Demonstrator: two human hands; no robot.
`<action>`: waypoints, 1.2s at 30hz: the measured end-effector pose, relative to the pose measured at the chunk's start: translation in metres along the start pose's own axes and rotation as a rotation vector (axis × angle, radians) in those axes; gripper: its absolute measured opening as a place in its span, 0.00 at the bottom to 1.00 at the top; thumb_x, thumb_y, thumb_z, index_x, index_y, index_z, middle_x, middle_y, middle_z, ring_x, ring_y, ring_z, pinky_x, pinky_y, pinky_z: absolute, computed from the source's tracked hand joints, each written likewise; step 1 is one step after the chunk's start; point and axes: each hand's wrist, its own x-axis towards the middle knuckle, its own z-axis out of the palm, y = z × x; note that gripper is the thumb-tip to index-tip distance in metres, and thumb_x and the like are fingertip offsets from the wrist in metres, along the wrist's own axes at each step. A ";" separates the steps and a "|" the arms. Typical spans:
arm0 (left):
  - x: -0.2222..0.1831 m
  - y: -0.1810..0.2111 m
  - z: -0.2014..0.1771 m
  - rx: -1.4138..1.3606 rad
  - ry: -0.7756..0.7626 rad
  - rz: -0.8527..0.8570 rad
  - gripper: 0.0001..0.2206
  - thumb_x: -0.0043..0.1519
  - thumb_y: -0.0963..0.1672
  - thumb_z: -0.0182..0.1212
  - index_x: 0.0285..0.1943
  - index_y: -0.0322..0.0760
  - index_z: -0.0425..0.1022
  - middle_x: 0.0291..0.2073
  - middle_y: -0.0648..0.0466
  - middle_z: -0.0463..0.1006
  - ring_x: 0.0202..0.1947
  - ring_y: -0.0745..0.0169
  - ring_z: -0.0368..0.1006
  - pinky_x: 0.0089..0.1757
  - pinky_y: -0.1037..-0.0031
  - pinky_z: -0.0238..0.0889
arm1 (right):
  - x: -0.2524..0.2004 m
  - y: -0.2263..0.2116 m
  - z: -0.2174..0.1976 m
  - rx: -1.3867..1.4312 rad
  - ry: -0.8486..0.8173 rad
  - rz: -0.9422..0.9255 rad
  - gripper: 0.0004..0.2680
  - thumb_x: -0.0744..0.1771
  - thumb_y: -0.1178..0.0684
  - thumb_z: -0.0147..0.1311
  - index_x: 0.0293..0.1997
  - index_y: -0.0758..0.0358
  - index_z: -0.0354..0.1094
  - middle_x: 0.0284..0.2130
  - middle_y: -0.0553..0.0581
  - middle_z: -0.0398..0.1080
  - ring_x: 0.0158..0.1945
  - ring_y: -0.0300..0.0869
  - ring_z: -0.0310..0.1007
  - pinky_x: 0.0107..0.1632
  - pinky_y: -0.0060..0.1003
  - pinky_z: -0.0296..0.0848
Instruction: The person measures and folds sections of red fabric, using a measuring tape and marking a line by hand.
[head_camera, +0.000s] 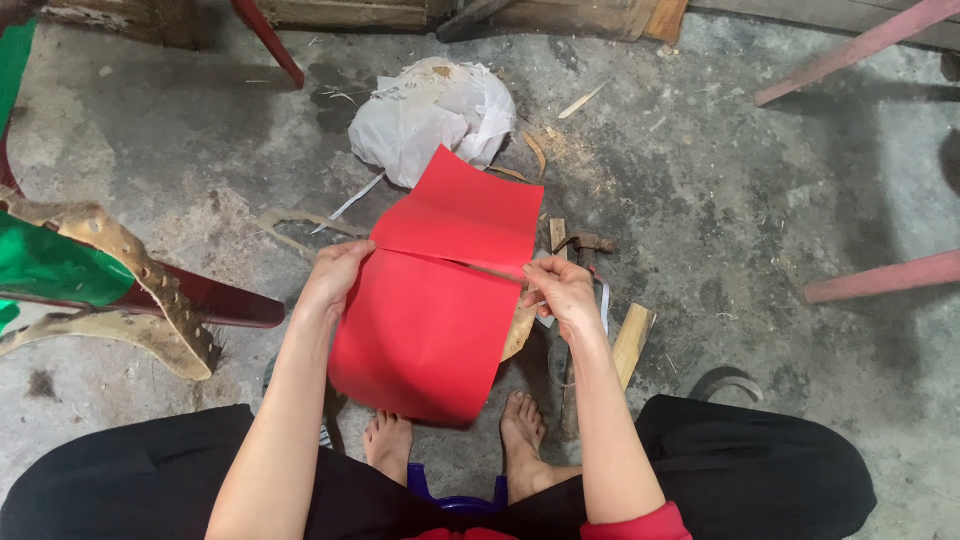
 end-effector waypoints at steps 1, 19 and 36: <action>-0.001 0.000 0.000 -0.001 0.002 -0.001 0.08 0.63 0.46 0.63 0.40 0.39 0.85 0.26 0.48 0.82 0.23 0.57 0.80 0.27 0.61 0.75 | -0.004 0.000 0.000 -0.001 -0.002 0.001 0.09 0.66 0.55 0.64 0.44 0.69 0.73 0.32 0.68 0.78 0.20 0.44 0.78 0.15 0.26 0.66; -0.006 0.003 -0.004 -0.086 -0.099 0.032 0.08 0.63 0.45 0.64 0.43 0.34 0.82 0.28 0.49 0.82 0.23 0.61 0.79 0.28 0.64 0.75 | -0.015 0.017 0.013 0.084 -0.008 -0.010 0.08 0.67 0.61 0.59 0.45 0.76 0.66 0.29 0.64 0.74 0.30 0.51 0.82 0.32 0.38 0.84; -0.019 0.016 -0.018 0.024 -0.178 0.150 0.11 0.57 0.40 0.70 0.48 0.34 0.83 0.33 0.51 0.84 0.30 0.65 0.81 0.35 0.75 0.76 | -0.003 0.037 -0.006 -0.055 -0.001 0.030 0.11 0.65 0.62 0.61 0.51 0.76 0.70 0.33 0.66 0.77 0.30 0.53 0.82 0.27 0.36 0.82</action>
